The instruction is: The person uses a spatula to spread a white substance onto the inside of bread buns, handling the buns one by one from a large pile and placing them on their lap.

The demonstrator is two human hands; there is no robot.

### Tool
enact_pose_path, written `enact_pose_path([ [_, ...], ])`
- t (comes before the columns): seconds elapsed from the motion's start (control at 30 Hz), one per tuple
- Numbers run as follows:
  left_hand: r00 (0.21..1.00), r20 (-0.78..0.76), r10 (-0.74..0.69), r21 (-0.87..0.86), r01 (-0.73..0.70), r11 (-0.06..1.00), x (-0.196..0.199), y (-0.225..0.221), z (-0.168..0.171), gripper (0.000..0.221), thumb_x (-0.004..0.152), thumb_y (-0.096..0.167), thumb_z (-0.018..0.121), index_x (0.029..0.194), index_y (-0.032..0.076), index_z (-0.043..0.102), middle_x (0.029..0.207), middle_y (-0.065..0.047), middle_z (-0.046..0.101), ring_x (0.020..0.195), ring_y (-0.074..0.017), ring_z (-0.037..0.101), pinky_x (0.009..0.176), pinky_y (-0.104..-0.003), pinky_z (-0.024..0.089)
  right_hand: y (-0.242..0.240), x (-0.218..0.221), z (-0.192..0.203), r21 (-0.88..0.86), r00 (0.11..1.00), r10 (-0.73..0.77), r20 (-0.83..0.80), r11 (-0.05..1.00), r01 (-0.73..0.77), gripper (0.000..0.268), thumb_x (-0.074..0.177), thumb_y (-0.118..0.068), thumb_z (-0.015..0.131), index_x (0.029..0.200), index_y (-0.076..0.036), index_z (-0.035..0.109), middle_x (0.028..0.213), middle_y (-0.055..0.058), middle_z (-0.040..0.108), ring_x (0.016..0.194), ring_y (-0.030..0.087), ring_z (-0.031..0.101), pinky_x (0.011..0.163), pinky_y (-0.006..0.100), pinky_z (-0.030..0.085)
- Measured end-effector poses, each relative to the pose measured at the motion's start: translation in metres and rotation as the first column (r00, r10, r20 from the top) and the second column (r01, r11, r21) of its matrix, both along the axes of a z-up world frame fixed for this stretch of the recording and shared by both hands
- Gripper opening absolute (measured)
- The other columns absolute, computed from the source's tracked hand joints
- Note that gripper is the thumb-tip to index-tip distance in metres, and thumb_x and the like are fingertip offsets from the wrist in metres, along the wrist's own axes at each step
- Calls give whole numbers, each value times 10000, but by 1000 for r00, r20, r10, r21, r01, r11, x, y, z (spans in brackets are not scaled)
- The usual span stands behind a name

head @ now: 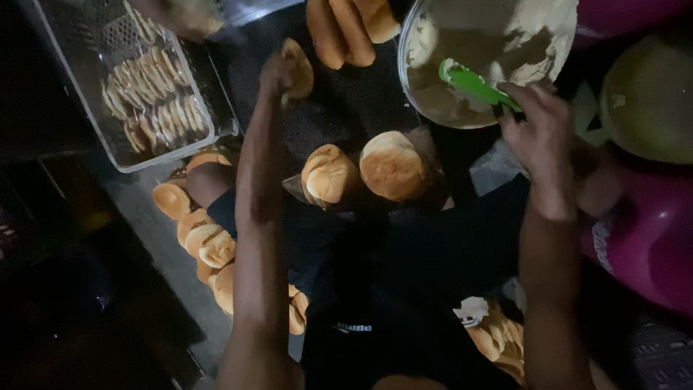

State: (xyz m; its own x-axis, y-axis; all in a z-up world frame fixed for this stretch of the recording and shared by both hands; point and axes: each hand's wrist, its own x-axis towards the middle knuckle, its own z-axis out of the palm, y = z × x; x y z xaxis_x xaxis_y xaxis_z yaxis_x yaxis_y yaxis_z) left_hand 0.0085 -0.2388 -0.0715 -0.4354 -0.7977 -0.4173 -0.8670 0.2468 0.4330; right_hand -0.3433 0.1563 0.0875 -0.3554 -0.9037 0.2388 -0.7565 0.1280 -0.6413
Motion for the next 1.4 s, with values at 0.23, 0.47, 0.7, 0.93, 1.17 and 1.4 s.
enact_pose_path([
  [0.23,949,-313,-44,-241,-34,970,-40,78,-20,875,1011,496,715,1567,-34,295,1525,-317,435,1379,-446,486,1139,-529,447,2,-9,-21,237,993,-115,-10,965,114,200,1077,-99,703,1246,7,692,1100,220,711,967,400,700,802,479,550],
  [0.47,916,70,-394,28,393,919,-65,293,71,1165,751,641,793,1590,73,218,1577,-279,174,1518,-506,156,1195,-729,178,29,-19,-51,499,937,-130,-324,818,286,216,902,-93,657,1072,34,693,976,264,702,882,450,684,738,555,540],
  [0.7,878,-78,-473,-322,427,845,-51,342,31,931,906,512,735,1587,66,284,1640,-288,188,1509,-496,175,1128,-774,168,23,8,-111,617,930,-20,-367,743,260,120,878,-108,702,945,-16,744,927,222,719,845,406,692,720,528,547],
  [0.93,828,-361,-430,-4,459,888,-40,351,15,802,858,272,777,1548,66,424,1466,-217,536,1383,-361,500,1104,-571,420,2,22,-131,452,983,176,-54,882,-132,179,918,-160,757,990,4,768,916,218,727,774,352,692,695,474,555],
  [1.17,486,-325,811,944,214,250,-25,253,22,742,1003,533,675,1480,-10,509,1255,-239,606,1121,-358,616,979,-517,544,-30,22,-102,296,958,111,266,936,-190,207,1002,-206,760,1098,-22,760,1008,155,761,789,267,726,694,433,591],
  [1.4,208,-177,962,934,343,98,-26,233,51,756,938,648,479,1461,101,485,1379,-172,587,1226,-304,632,1049,-477,553,-49,55,-87,165,936,333,112,923,-348,260,979,-251,749,1221,-160,775,1055,107,746,889,245,707,731,375,572],
])
